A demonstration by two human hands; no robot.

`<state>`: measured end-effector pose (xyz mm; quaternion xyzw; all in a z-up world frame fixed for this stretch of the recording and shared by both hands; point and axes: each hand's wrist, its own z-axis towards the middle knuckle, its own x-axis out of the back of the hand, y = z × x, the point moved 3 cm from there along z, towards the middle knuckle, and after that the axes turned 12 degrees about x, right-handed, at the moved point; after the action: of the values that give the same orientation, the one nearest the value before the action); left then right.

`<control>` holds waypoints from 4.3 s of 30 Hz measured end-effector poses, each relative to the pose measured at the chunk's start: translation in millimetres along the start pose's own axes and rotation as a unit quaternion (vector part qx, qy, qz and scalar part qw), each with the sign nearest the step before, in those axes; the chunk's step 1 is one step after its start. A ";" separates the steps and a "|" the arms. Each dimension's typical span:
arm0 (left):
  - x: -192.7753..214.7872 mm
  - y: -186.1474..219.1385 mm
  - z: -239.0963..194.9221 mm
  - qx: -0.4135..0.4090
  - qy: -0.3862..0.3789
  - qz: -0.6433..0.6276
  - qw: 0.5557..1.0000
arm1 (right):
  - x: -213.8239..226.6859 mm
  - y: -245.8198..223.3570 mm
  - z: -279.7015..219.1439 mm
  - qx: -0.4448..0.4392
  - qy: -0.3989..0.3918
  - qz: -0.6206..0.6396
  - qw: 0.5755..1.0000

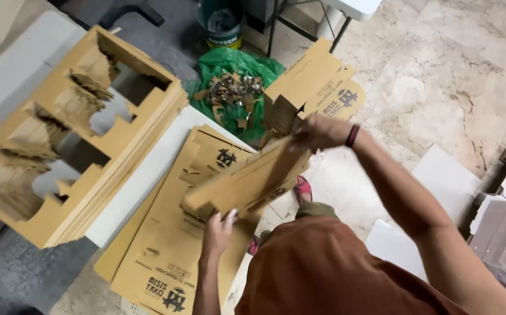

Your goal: The person is manually separating die-cut cardboard box components from waste material and stacking them for further assembly.

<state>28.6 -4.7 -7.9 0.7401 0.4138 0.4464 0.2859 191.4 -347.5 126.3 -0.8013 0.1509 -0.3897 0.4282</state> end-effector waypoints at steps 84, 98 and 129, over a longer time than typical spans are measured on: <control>-51.2 -261.1 -251.9 0.250 0.455 -0.621 0.587 | -377.3 62.5 23.0 -0.219 -0.071 0.496 0.837; 15.0 -107.4 -57.2 0.431 0.177 0.111 0.878 | -386.9 84.1 46.7 -0.031 -0.041 0.102 0.993; 46.0 -192.3 -35.0 0.085 -0.137 0.489 0.857 | -523.4 -35.7 8.9 -0.286 0.108 0.511 0.803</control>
<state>-59.6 132.1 -125.5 0.9223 -0.0085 0.3857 0.0212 -145.8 -20.3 -107.2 -0.6469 0.6883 -0.1372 0.2982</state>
